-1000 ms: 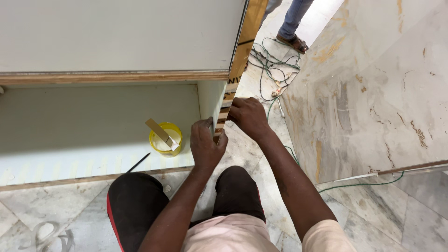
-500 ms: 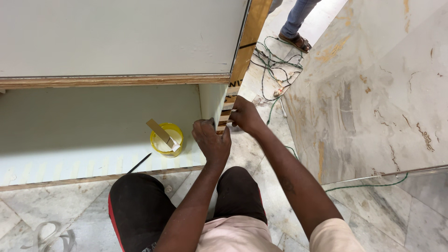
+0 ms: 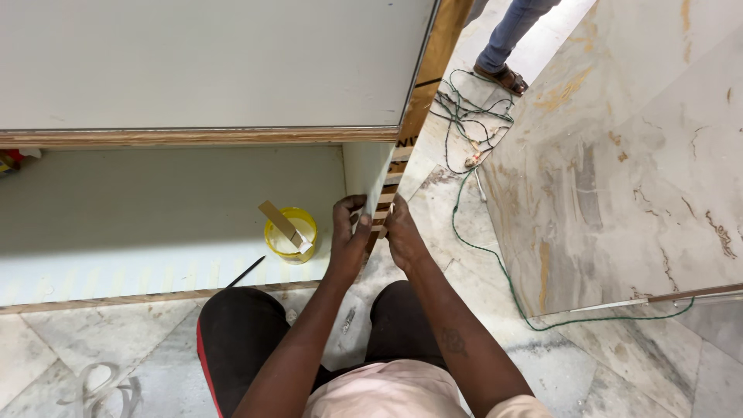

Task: The person applies masking tape along the edges of a white wooden furniture piece. They measure, cut, and smooth the tape to cover the edges, working methodically along the sides and corners.

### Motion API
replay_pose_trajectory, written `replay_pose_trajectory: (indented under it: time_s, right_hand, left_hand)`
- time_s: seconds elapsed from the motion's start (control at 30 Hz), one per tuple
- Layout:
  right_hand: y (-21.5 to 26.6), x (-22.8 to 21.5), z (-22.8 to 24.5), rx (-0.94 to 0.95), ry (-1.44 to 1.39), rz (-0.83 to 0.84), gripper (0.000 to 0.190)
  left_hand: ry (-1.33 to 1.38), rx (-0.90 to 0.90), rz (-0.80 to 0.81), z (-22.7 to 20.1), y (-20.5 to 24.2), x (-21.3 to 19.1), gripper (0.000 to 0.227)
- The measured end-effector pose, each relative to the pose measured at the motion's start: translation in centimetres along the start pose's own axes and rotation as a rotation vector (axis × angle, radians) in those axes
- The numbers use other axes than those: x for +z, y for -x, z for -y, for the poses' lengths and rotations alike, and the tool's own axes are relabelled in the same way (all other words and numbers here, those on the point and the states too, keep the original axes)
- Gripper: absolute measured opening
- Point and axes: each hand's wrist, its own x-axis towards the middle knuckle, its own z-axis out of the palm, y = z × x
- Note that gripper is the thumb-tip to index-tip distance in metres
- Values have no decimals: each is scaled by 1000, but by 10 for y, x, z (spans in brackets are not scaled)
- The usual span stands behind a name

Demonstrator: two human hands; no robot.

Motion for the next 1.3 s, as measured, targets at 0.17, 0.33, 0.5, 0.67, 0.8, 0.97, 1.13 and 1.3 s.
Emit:
replay_pose_trajectory:
  time_s: [0.17, 0.33, 0.5, 0.67, 0.8, 0.97, 1.13, 1.3]
  right_hand:
    - [-22, 16, 2, 52, -137, -64, 42]
    - [-45, 19, -21, 136, -413, -210, 42]
    - [-6, 12, -26, -84, 36, -346, 44]
    - [120, 14, 4, -112, 659, -141, 55]
    - [184, 46, 21, -104, 884, 57, 70]
    - [201, 69, 37, -105, 963, 83, 72]
    - [194, 67, 47, -65, 926, 43, 83]
    - [169, 50, 54, -497, 1143, 72, 66]
  left_hand:
    - [400, -155, -47, 7, -12, 10, 52]
    - [-23, -201, -187, 16, -41, 5, 45]
    - [-239, -135, -218, 30, -6, -25, 34]
    - [-84, -267, 40, 11, 59, -65, 27]
    - [-85, -101, 288, -15, 90, -66, 32]
    - [-98, -196, 236, -41, 99, -62, 34]
    - [-174, -134, 221, -50, 94, -58, 20]
    - [-230, -129, 121, -56, 77, -51, 12]
